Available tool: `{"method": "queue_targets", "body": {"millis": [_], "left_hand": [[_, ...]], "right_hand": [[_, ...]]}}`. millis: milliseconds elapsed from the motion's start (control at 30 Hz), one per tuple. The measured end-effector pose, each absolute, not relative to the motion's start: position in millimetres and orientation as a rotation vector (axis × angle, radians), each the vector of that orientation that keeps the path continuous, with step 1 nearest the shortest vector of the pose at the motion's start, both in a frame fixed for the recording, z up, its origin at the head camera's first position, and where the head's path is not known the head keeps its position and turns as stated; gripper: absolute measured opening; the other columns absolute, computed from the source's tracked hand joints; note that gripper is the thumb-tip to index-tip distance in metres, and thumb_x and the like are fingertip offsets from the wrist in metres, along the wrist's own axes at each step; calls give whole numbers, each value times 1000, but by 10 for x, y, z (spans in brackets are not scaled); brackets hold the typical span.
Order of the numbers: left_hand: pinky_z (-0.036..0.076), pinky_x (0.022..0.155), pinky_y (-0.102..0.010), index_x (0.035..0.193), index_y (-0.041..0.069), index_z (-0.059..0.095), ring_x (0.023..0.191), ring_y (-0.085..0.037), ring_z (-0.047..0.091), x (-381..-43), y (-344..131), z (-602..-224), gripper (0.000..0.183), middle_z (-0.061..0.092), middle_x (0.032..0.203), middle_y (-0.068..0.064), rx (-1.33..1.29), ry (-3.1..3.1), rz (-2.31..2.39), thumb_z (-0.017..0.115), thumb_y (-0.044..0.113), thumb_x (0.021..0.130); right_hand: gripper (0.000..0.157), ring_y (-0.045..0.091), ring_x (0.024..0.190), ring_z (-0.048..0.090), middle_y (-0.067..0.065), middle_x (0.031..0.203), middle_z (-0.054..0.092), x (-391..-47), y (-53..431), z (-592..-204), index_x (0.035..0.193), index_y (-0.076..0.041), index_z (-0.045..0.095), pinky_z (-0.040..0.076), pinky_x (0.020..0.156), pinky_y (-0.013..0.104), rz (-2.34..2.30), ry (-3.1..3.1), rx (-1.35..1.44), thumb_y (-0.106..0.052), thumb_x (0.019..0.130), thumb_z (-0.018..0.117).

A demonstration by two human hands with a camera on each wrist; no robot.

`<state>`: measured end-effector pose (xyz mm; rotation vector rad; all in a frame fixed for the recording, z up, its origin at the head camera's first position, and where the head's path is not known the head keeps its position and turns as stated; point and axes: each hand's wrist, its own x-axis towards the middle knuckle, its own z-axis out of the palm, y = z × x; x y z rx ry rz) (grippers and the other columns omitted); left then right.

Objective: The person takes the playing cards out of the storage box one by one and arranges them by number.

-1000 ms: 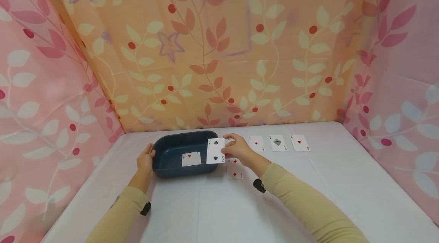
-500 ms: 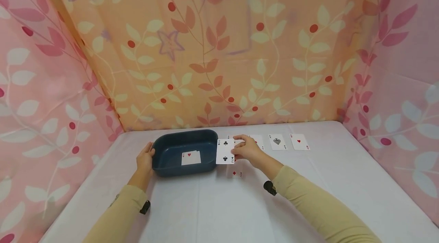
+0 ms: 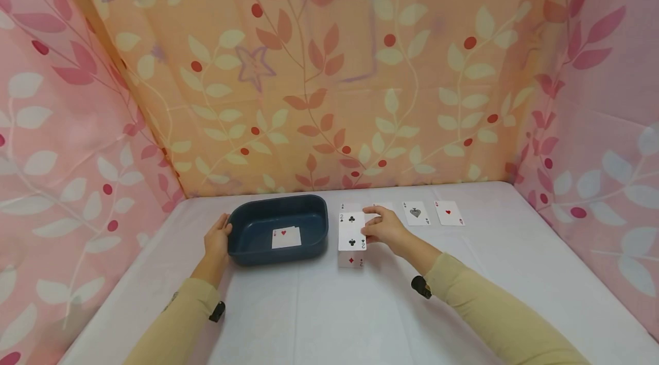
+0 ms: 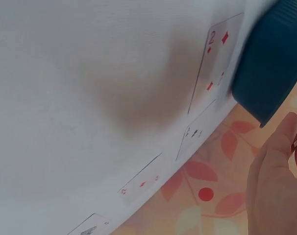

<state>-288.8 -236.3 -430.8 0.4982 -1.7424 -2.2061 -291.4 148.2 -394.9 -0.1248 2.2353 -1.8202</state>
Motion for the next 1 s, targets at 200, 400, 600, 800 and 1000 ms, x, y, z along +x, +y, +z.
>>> {"method": "queue_targets", "body": {"millis": [200, 400, 600, 800, 1000], "left_hand": [[14, 116, -27, 151, 2, 23, 144, -20, 17, -2880, -2363, -4301, 50, 24, 156, -12, 494, -1731, -2220, 35, -2, 103], [13, 116, -27, 152, 2, 22, 145, -20, 16, -2874, -2351, -4287, 51, 23, 156, -12, 490, -1731, -2227, 35, -2, 103], [13, 117, -28, 152, 2, 23, 145, -20, 17, -2870, -2347, -4285, 51, 24, 156, -12, 496, -1738, -2218, 35, -2, 103], [14, 116, -27, 152, 2, 22, 145, -20, 17, -2866, -2353, -4286, 51, 23, 156, -12, 491, -1723, -2231, 34, -3, 102], [12, 116, -27, 152, 3, 21, 145, -20, 15, -2872, -2348, -4292, 51, 22, 157, -12, 486, -1736, -2237, 34, -2, 103]], "right_hand": [[59, 20, 77, 62, 14, 94, 58, -2888, 1591, -3972, 143, 5, 38, 58, 76, 35, -1799, 2264, -98, 6, 89, 62], [60, 19, 78, 61, 14, 93, 58, -2849, 1691, -3981, 143, 8, 36, 58, 74, 34, -1811, 2251, -118, 8, 88, 62], [61, 20, 79, 61, 15, 93, 59, -2817, 1766, -3986, 143, 7, 36, 58, 73, 34, -1791, 2277, -101, 8, 88, 62], [59, 20, 79, 60, 13, 90, 59, -2808, 1852, -4007, 142, 9, 36, 58, 73, 33, -1790, 2279, -116, 8, 88, 60], [60, 17, 76, 60, 11, 89, 57, -2795, 1961, -4060, 141, 12, 34, 57, 70, 31, -1797, 2280, -122, 9, 87, 61]]}}
